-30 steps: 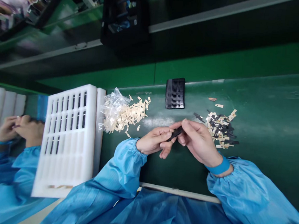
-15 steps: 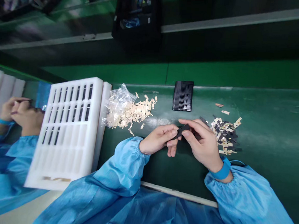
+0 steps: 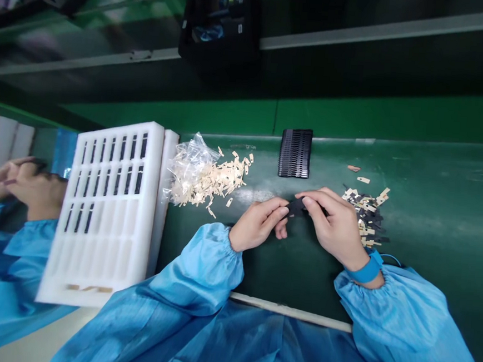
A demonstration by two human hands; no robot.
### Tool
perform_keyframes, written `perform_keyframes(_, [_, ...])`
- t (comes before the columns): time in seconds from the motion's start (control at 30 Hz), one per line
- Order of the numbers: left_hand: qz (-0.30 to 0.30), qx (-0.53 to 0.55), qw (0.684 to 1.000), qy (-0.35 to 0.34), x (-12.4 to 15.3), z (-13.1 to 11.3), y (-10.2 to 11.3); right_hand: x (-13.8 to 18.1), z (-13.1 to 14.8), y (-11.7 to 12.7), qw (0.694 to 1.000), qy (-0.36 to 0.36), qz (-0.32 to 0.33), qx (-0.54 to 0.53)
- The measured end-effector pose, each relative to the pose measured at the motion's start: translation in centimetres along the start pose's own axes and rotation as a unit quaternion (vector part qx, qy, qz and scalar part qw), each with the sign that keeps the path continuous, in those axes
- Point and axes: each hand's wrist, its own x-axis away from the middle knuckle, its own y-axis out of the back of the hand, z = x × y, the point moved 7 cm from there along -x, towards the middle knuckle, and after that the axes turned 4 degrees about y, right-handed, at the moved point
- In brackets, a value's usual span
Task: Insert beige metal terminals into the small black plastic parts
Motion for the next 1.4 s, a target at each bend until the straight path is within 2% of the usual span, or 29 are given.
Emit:
perform_keyframes(0.17, [-0.008,-0.017,1.0,0.012,-0.2,0.4,0.1,0.3,-1.7,-0.5,0.994,-0.082,0.023,-0.065])
perform_keyframes(0.37, [0.015,-0.037,0.999,0.01,-0.3,1.0,0.3,0.4,-2.6,-1.1,0.968,-0.172,0.125,-0.131])
perform_keyframes(0.4, [-0.001,-0.036,0.999,0.005,-0.5,1.2,0.7,0.3,-3.0,-0.8,0.962,-0.192,0.111,-0.161])
perform_keyframes(0.43, [-0.037,-0.046,0.998,-0.006,-0.8,1.2,1.3,0.1,-3.4,-0.2,0.954,-0.212,0.07,-0.201])
perform_keyframes(0.47, [-0.089,-0.073,0.993,-0.028,-1.0,1.0,2.2,-0.1,-3.8,0.7,0.942,-0.225,0.002,-0.249])
perform_keyframes(0.53, [-0.205,-0.176,0.958,-0.098,-1.5,0.0,3.9,-0.2,-4.5,2.2,0.898,-0.231,-0.136,-0.348])
perform_keyframes(0.57, [-0.247,-0.242,0.928,-0.137,-1.8,-0.7,4.4,-0.1,-4.6,2.3,0.877,-0.234,-0.168,-0.384])
perform_keyframes(0.6, [-0.271,-0.304,0.897,-0.173,-2.2,-1.4,4.5,-0.1,-4.6,2.0,0.867,-0.243,-0.163,-0.403])
perform_keyframes(0.67, [-0.275,-0.397,0.848,-0.215,-3.3,-2.2,4.3,0.0,-4.1,0.7,0.879,-0.266,-0.087,-0.386])
perform_keyframes(0.73, [-0.264,-0.452,0.821,-0.23,-4.2,-2.4,4.1,0.1,-3.7,0.2,0.898,-0.267,-0.044,-0.346])
perform_keyframes(0.8, [-0.26,-0.482,0.801,-0.243,-4.7,-2.5,3.9,0.0,-3.6,1.3,0.908,-0.245,-0.08,-0.329])
perform_keyframes(0.87, [-0.268,-0.497,0.782,-0.265,-4.5,-2.6,3.8,-0.1,-4.2,3.0,0.905,-0.233,-0.148,-0.323])
perform_keyframes(0.93, [-0.275,-0.491,0.773,-0.292,-3.9,-2.9,3.6,0.0,-5.0,4.7,0.911,-0.233,-0.195,-0.281])
perform_keyframes(0.97, [-0.274,-0.48,0.777,-0.301,-3.5,-2.9,3.5,0.0,-5.4,5.4,0.922,-0.232,-0.203,-0.234])
perform_keyframes(1.03, [-0.253,-0.445,0.805,-0.299,-2.8,-2.7,3.2,-0.1,-5.5,6.1,0.958,-0.207,-0.177,-0.092])
perform_keyframes(1.07, [-0.241,-0.419,0.828,-0.283,-2.4,-2.4,3.1,-0.2,-5.2,6.1,0.973,-0.179,-0.146,-0.01])
perform_keyframes(1.13, [-0.225,-0.348,0.884,-0.218,-1.8,-1.4,3.0,-0.4,-4.5,5.2,0.983,-0.104,-0.075,0.128])
perform_keyframes(1.2, [-0.212,-0.245,0.937,-0.131,-1.4,0.1,3.0,-0.3,-3.7,4.1,0.975,-0.033,-0.026,0.218])
perform_keyframes(1.27, [-0.176,-0.113,0.976,-0.063,-1.2,1.3,2.6,-0.2,-3.2,3.3,0.959,0.009,0.001,0.282])
perform_keyframes(1.33, [-0.12,0.007,0.992,-0.023,-1.3,1.8,1.9,-0.1,-2.9,2.7,0.943,0.025,0.022,0.33])
perform_keyframes(1.4, [-0.072,0.073,0.995,-0.005,-1.4,1.5,1.4,-0.2,-2.8,2.6,0.935,0.026,0.03,0.352])
